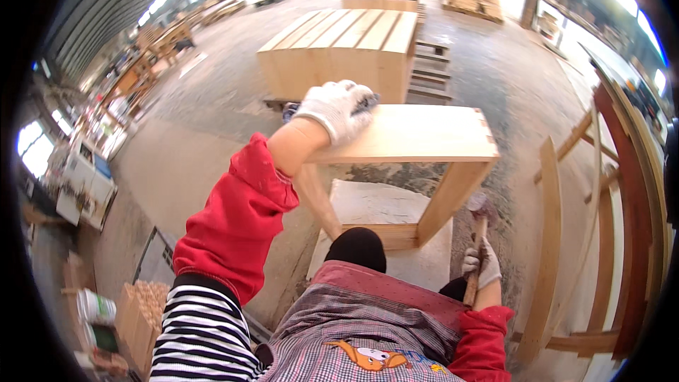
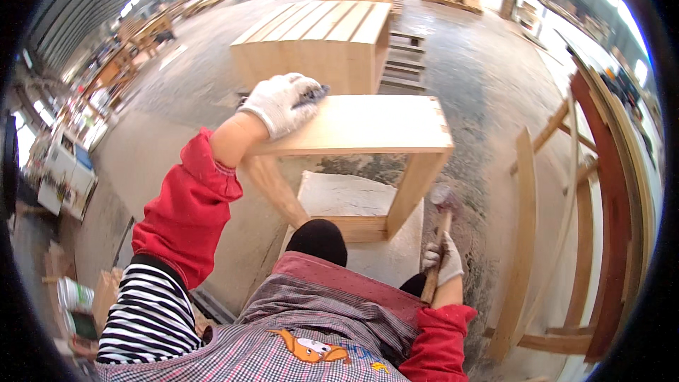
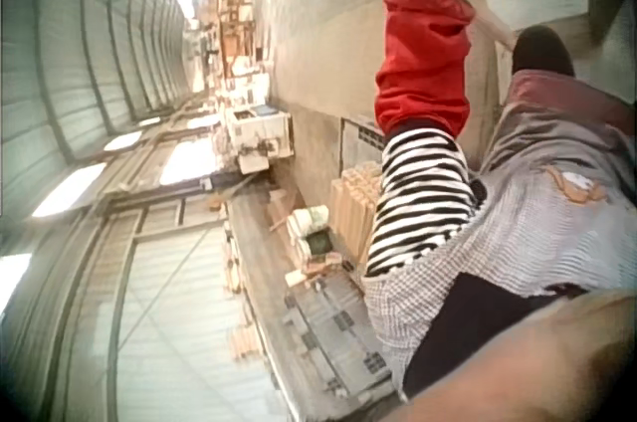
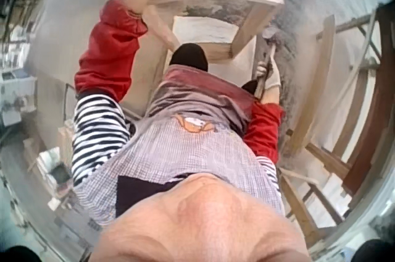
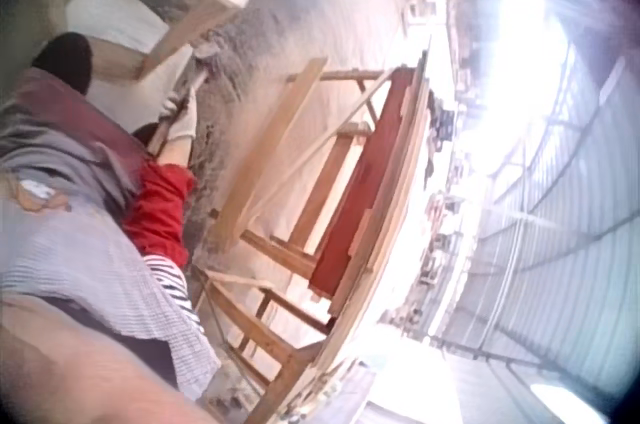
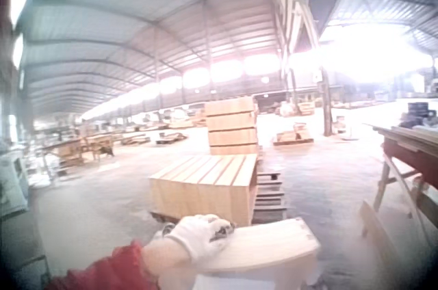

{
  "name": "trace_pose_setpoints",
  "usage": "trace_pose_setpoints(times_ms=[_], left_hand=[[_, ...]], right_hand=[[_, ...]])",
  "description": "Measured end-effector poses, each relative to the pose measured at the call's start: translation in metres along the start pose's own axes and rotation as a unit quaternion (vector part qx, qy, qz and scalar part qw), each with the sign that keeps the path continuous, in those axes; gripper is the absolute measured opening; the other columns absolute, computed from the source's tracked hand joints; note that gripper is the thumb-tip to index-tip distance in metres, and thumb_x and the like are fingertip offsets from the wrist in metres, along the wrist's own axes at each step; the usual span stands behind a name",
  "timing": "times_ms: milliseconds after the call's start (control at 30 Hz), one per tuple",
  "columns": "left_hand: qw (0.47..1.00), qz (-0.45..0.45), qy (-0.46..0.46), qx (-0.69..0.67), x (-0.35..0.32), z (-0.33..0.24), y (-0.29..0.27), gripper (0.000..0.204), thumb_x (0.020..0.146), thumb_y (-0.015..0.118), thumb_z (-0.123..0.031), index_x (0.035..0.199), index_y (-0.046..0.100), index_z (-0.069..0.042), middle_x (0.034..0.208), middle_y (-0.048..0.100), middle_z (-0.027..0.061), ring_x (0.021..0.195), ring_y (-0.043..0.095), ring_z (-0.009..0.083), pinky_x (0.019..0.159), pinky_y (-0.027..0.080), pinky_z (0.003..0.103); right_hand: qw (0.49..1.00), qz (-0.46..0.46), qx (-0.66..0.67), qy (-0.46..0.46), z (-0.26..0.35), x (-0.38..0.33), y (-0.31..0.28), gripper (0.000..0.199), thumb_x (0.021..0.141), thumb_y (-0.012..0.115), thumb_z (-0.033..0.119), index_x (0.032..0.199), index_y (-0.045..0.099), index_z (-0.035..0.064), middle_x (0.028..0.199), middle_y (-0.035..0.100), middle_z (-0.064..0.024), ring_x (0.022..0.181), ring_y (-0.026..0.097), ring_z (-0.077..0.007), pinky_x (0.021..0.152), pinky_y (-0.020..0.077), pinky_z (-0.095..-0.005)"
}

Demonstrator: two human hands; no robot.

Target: The person assembles a wooden stool by fitting a top panel onto a frame, then uses a rubber mallet and a hammer to secure the joints. They repeatedly tap the corners and edges to ensure a tight fit, occasionally wiping the surface with a cloth.

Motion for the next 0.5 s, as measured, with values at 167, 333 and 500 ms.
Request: trace_pose_setpoints(times_ms=[167, 333, 500], left_hand=[[0.973, -0.041, -0.226, -0.011, -0.056, 0.132, 0.005, 0.024, 0.091, 0.058, -0.033, 0.106, 0.066, -0.017, 0.111, 0.066, 0.0146, 0.102, 0.064, 0.0346, 0.087, 0.051, 0.045], [0.940, -0.014, -0.224, -0.256, -0.119, 0.150, 0.025, 0.036, 0.095, 0.058, -0.039, 0.110, 0.065, -0.007, 0.102, 0.068, 0.0130, 0.089, 0.067, 0.0255, 0.081, 0.052, 0.039], [0.941, -0.187, -0.030, -0.281, -0.147, 0.124, 0.068, 0.063, 0.088, 0.066, -0.044, 0.131, 0.051, -0.001, 0.112, 0.064, 0.0168, 0.096, 0.064, 0.0316, 0.085, 0.052, 0.039]], right_hand=[[1.000, 0.000, -0.014, -0.012, 0.010, 0.005, -0.011, 0.033, 0.094, 0.059, 0.053, 0.084, 0.057, 0.0208, 0.062, 0.038, 0.0077, 0.046, 0.034, -0.0078, 0.043, 0.0319, -0.0256], [0.998, 0.022, -0.015, -0.053, 0.026, -0.020, 0.002, 0.043, 0.091, 0.062, 0.057, 0.071, 0.052, 0.0193, 0.063, 0.047, 0.0070, 0.046, 0.039, -0.0077, 0.040, 0.0326, -0.0238], [0.904, -0.053, -0.231, -0.356, 0.059, -0.090, 0.112, 0.033, 0.095, 0.061, 0.046, 0.079, 0.052, 0.0193, 0.065, 0.047, 0.0042, 0.045, 0.043, -0.0117, 0.038, 0.0360, -0.0277]])
Point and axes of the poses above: each hand's wrist, its own x-axis towards the middle knuckle, its own y-axis out of the palm, z = x × y, the point moved 3 cm from there along x, towards the middle knuckle
